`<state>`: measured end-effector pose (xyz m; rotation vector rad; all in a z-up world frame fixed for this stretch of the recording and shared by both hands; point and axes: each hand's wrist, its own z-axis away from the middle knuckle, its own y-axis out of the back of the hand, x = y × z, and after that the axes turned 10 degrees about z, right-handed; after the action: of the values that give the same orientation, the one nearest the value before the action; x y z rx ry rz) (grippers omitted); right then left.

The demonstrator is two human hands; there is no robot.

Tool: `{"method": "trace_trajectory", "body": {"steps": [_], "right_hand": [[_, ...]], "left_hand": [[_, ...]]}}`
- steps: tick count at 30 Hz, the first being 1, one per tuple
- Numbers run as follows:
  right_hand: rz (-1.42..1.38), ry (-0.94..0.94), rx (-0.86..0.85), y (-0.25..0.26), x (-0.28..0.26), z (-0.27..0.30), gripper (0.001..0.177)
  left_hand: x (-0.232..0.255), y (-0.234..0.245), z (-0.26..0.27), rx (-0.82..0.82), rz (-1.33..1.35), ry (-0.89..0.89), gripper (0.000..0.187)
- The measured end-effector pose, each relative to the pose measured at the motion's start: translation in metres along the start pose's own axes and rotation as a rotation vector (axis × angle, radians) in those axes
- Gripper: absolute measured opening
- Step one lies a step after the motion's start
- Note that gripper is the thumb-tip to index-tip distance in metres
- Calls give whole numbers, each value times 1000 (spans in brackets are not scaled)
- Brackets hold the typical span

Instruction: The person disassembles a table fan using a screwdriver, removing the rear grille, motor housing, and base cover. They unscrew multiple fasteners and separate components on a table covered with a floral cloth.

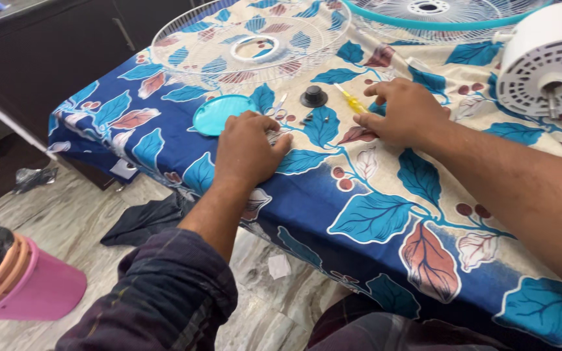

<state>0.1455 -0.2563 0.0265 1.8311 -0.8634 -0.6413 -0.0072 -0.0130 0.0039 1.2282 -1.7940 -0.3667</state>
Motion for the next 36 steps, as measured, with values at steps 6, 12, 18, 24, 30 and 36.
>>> {"method": "trace_trajectory", "body": {"steps": [6,12,18,24,30,36], "right_hand": [[-37,168,312,25,42,34,38],[-5,72,690,58,137,86,17],[-174,-289,790,33,210,121,40],[-279,-526,740,13,224,129,52],[-121,-400,686,21,216,128,56],[-165,-441,607,32,202,127,62]], "left_hand": [[-7,-3,-1,31,1,-25,32],[-7,3,-8,-37,0,71,36],[33,-19,-39,-57,116,26,39],[128,-107,-81,-212,540,-95,37],[213,-190,-111,-56,504,-441,60],[256,-224,-136,-45,461,-672,68]]}}
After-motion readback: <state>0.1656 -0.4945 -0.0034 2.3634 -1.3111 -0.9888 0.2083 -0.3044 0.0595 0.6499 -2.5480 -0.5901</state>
